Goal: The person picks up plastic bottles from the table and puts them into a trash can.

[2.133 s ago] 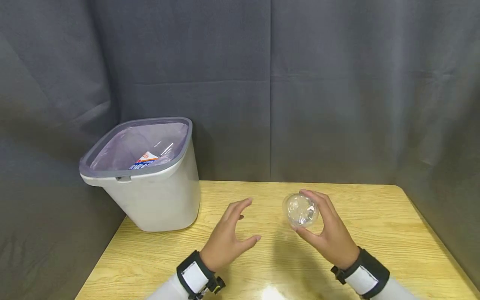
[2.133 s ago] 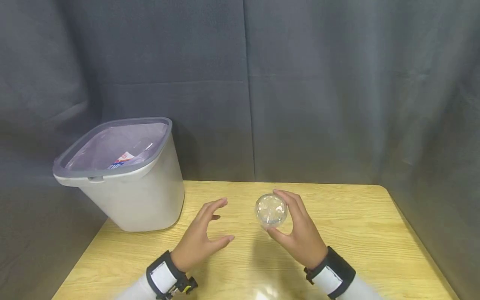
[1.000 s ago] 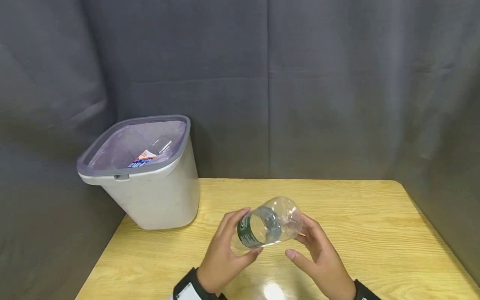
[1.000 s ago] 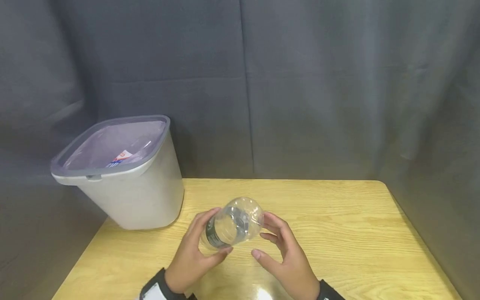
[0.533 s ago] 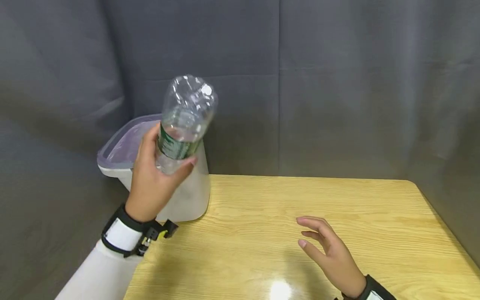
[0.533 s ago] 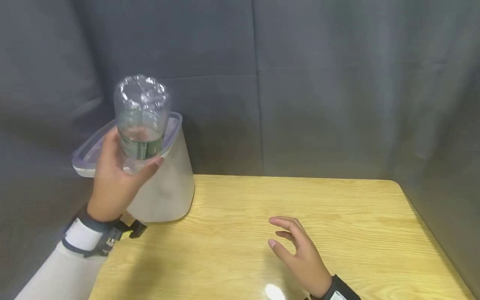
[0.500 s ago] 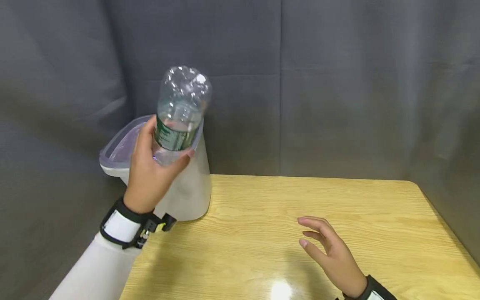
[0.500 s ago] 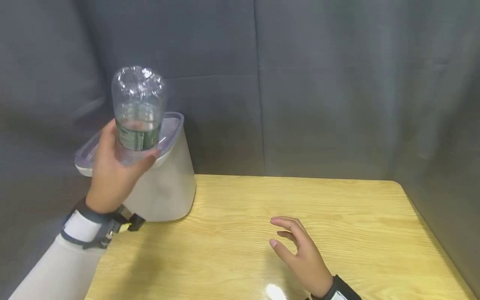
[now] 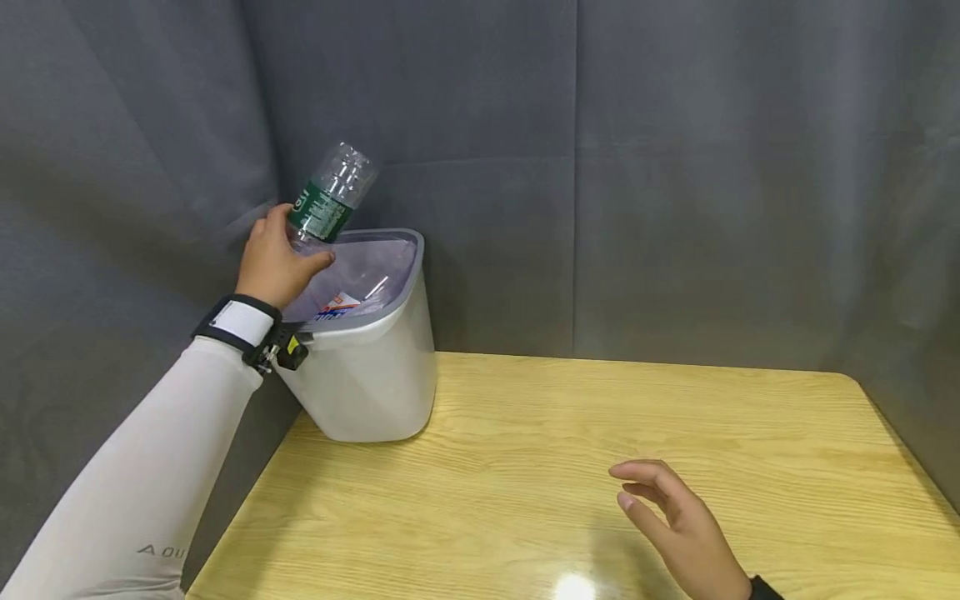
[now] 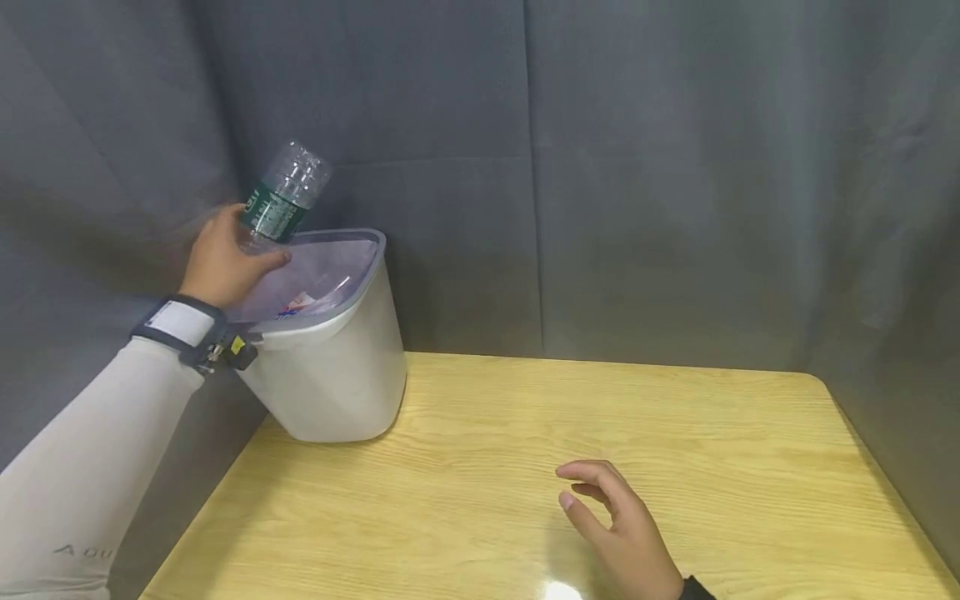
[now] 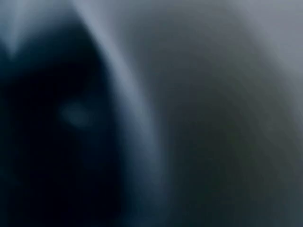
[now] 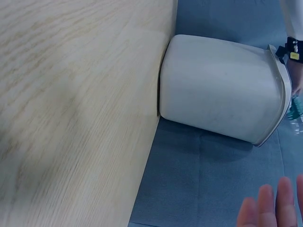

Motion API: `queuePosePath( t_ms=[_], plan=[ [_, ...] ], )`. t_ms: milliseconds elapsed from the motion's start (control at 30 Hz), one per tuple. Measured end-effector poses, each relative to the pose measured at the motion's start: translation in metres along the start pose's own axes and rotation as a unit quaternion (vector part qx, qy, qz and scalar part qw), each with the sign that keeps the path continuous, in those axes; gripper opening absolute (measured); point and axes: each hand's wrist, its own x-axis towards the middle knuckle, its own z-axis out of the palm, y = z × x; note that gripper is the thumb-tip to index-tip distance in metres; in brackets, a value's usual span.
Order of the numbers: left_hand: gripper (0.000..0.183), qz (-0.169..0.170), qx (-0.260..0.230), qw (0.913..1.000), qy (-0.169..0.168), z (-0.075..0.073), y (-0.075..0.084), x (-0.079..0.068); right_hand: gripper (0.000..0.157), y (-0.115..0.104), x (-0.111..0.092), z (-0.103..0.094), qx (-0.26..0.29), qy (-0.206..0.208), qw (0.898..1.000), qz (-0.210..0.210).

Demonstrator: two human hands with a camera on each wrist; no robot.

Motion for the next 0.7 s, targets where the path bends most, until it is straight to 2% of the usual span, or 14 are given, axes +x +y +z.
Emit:
queuePosePath(
  t_ms=[100,200,333,467,567,633,700],
  plan=[
    [0.091,-0.022,0.021,0.9993,-0.023,0.0,-0.011,0.009,0.028,-0.001,-0.002,0.003,0.005,-0.001,1.0,0.022],
    [0.094,-0.041,0.037,0.998,-0.032,-0.001,-0.017,0.013,0.027,-0.002,-0.003,0.004,0.004,-0.006,0.999,0.041],
    [0.092,-0.037,0.042,0.998,-0.029,-0.003,-0.017,0.01,0.026,-0.003,-0.004,0.006,0.01,-0.007,0.999,0.046],
    [0.085,-0.019,0.024,0.9991,-0.03,0.0,-0.003,0.0,0.025,-0.002,-0.006,0.006,0.012,0.0,0.999,0.037],
    [0.078,0.007,-0.002,0.9998,-0.019,0.001,0.014,-0.015,0.025,-0.001,-0.003,0.006,0.01,0.004,1.0,0.027],
    [0.071,0.04,-0.026,0.9988,-0.001,0.004,0.03,-0.028,0.025,-0.001,0.0,0.005,0.001,0.006,1.0,0.013],
    [0.06,0.088,-0.072,0.9933,0.024,0.008,0.047,-0.046,0.026,-0.001,0.005,0.003,-0.017,0.004,1.0,-0.005]
  ],
)
